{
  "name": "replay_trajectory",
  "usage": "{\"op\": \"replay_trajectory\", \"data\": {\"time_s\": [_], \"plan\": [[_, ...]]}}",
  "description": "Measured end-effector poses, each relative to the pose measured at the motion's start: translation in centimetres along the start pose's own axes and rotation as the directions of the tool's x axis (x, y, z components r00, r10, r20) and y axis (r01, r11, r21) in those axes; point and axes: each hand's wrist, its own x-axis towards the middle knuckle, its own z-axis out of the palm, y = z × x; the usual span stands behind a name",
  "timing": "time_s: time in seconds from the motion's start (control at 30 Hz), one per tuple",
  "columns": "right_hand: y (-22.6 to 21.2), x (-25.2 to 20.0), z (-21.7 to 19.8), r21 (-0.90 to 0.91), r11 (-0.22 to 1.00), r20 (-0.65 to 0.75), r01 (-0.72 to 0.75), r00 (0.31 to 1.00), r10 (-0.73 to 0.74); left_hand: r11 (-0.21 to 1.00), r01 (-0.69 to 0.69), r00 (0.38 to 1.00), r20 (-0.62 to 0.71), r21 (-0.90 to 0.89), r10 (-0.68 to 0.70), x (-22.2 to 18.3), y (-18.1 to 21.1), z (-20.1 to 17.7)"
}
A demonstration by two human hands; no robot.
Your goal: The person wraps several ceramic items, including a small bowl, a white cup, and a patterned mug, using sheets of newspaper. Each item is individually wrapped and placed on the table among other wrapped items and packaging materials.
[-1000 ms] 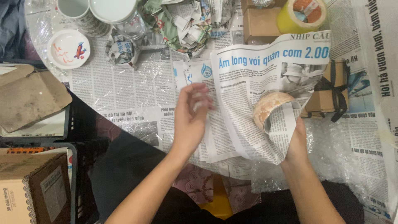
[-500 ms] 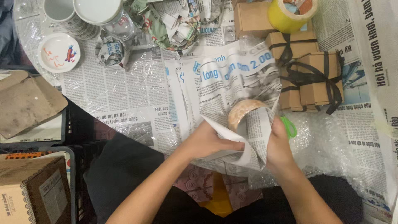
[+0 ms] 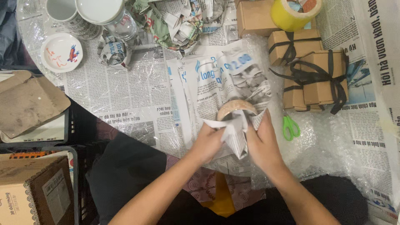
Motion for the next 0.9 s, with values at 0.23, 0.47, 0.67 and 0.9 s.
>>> {"op": "replay_trajectory", "data": {"time_s": [0.23,0.47,0.67,0.9], "plan": [[-2.2,-0.1,-1.9,0.283,0.941,0.293,-0.185,0.951,0.099,0.888,-0.003,0.998,-0.063,-0.460,-0.030,0.3,3.2,-0.3],[-1.9,0.1,0.7,0.023,1.000,0.125,-0.008,0.992,0.005,0.885,0.040,0.991,-0.094,-0.463,-0.094,-0.3,3.8,0.2],[-2.3,-0.1,1.5,0.193,0.980,0.014,-0.040,0.999,0.038,0.924,0.051,0.999,0.035,-0.380,-0.040,-0.6,3.1,0.1],[-2.2,0.2,1.1,0.141,0.971,-0.100,-0.193,0.973,0.208,0.985,-0.165,0.973,0.156,-0.043,0.170,-1.3,4.1,0.8]]}}
